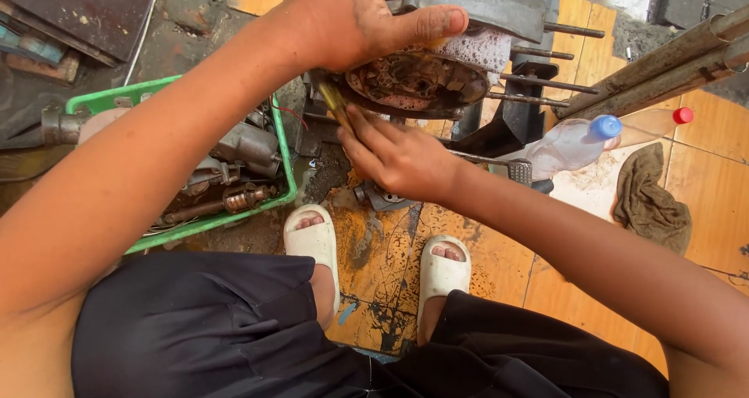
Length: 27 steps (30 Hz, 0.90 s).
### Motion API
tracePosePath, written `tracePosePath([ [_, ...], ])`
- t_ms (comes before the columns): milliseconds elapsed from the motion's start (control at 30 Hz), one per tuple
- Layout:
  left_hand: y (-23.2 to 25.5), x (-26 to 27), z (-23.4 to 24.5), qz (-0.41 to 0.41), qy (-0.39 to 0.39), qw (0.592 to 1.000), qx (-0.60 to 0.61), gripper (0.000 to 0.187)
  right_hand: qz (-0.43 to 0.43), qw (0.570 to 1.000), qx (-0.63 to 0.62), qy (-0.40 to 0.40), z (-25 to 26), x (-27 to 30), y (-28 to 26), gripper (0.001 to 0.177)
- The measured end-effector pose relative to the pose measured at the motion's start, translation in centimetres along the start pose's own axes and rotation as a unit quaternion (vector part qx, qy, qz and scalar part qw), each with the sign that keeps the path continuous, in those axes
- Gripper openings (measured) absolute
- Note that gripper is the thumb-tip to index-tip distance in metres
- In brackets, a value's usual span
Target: The person cleans a mechanical part clamped in a vise using a brush. They scrub the surface and crevices of the part, then rotate it to clean the side and top areas.
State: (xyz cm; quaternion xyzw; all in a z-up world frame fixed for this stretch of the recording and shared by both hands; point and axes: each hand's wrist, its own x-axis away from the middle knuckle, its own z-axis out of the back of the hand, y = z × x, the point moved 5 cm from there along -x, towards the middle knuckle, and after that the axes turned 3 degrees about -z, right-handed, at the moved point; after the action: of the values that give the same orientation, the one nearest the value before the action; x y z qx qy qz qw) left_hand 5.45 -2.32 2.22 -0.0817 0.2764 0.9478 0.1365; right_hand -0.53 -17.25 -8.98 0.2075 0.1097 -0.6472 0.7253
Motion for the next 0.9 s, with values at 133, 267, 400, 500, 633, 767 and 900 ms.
tracePosePath([
  [133,-0.5,0.0,-0.4,0.013,0.022,0.999,0.028,0.097,-0.089,0.987,-0.009,-0.131,-2.1,1.1,-0.4,0.049],
  [267,0.2,0.0,0.4,0.025,0.001,0.999,0.038,0.076,-0.035,0.998,-0.05,-0.016,0.3,0.0,-0.2,0.044],
  [400,-0.1,-0.1,-0.1,0.004,0.026,0.999,0.044,0.096,-0.076,0.991,-0.023,-0.111,-0.9,0.8,0.0,0.061],
  [500,-0.2,0.0,-0.1,0.012,0.024,0.998,0.052,0.1,-0.148,0.968,-0.054,-0.193,-2.5,0.2,-1.1,0.047],
  [633,-0.8,0.1,-0.2,0.016,0.04,0.998,0.039,0.095,-0.09,0.986,-0.067,-0.122,0.0,-0.7,-1.2,0.06],
  [767,-0.6,0.5,-0.2,-0.049,0.055,0.997,0.034,0.069,-0.099,0.992,-0.057,-0.053,0.2,-0.1,-0.2,0.045],
  [900,0.3,1.1,0.6,-0.146,0.094,0.984,0.049,0.051,-0.133,0.97,-0.058,-0.195,-2.1,1.5,-0.4,0.056],
])
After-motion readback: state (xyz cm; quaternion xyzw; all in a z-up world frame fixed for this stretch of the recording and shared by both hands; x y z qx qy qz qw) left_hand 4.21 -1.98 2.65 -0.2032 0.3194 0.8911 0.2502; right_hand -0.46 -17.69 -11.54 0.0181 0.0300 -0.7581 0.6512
